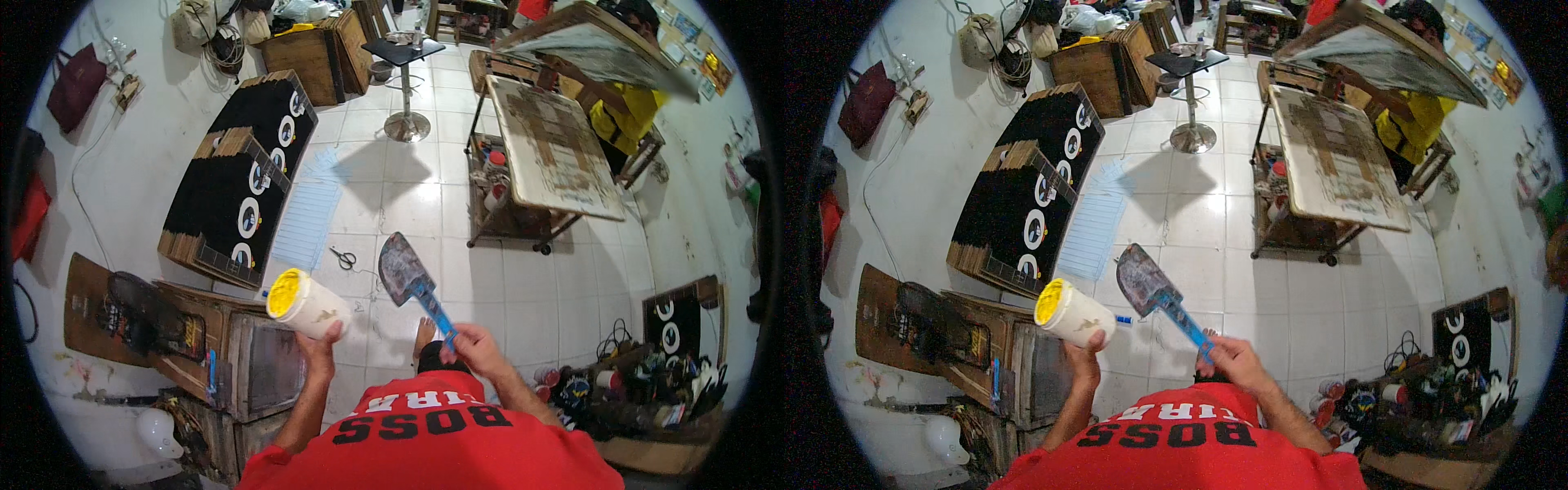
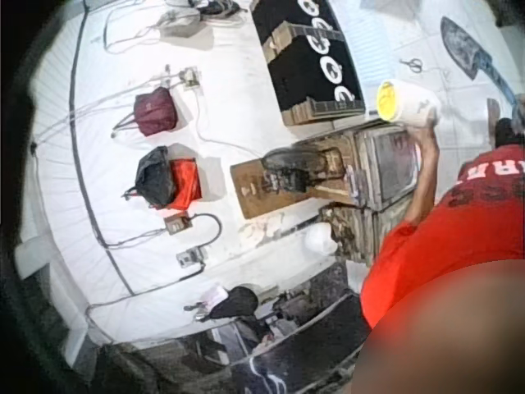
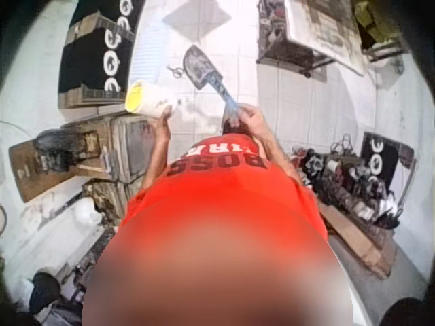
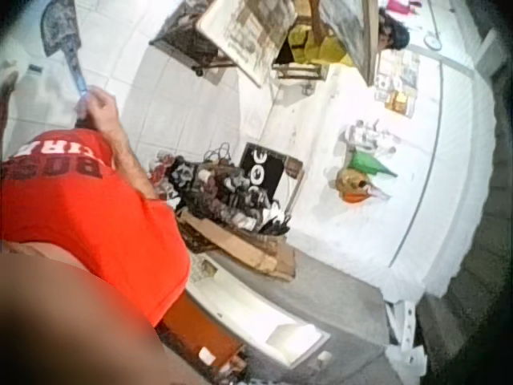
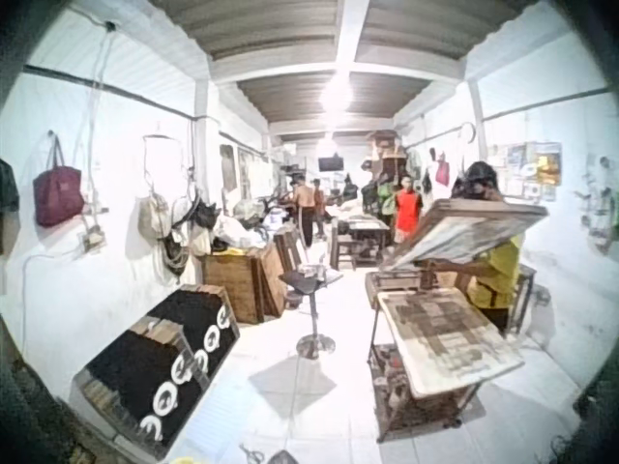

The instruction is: The person opens paint containers, stirs yellow paint with a spatula, and carries the paint to a screen printing station. They place a white t-shirt under a screen, apply yellow paint with a squeegee, and pull the paint across the screen to print a design. The person repeats the process on multiple shirts.

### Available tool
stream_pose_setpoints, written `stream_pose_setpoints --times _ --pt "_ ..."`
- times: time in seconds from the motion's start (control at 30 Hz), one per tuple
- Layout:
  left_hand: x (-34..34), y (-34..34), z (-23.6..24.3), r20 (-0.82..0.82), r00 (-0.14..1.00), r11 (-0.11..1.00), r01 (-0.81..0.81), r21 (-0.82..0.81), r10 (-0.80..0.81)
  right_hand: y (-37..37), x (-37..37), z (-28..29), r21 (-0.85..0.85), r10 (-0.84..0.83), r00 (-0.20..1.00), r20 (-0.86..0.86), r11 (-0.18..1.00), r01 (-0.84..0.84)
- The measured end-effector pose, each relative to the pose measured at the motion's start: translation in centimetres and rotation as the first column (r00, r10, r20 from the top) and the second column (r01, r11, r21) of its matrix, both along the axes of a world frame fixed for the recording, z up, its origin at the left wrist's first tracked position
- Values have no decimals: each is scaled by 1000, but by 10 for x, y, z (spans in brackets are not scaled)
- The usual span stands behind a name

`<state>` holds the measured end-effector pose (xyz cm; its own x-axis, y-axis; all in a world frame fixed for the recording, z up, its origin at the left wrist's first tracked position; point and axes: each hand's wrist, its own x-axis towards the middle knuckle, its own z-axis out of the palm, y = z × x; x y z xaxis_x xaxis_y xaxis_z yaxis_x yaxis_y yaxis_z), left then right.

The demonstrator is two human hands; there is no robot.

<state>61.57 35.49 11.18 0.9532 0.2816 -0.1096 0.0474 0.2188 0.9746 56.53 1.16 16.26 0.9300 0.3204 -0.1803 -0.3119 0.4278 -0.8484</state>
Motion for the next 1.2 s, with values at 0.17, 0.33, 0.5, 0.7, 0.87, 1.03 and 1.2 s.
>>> stream_pose_setpoints --times 0.17,0.33,0.5,0.7,0.87,1.03,1.2 --pt "115 1 10 -54 953 954 -301 -14 300 -64 179 32 230 -117 993 30 967 107" --pt "226 -8 9 -46 913 913 -407 -12 406 -87 343 50 160 -199 980 15 968 194" --pt "362 -19 -7 -83 909 913 -408 33 409 -75 492 16 -108 -372 928 -10 923 369" --pt "574 -40 17 -2 985 979 -173 -104 174 -82 647 -12 -362 -500 866 30 802 475" --pt "747 -59 62 142 990 999 27 -24 -23 -85 786 -18 -407 -583 810 67 725 556" --pt "908 -79 67 230 969 996 79 45 -87 -56 944 -41 -353 -536 817 213 737 576" --pt "1062 -76 68 221 974 998 54 -35 -45 -13 1141 -45 -373 -335 889 313 817 439"
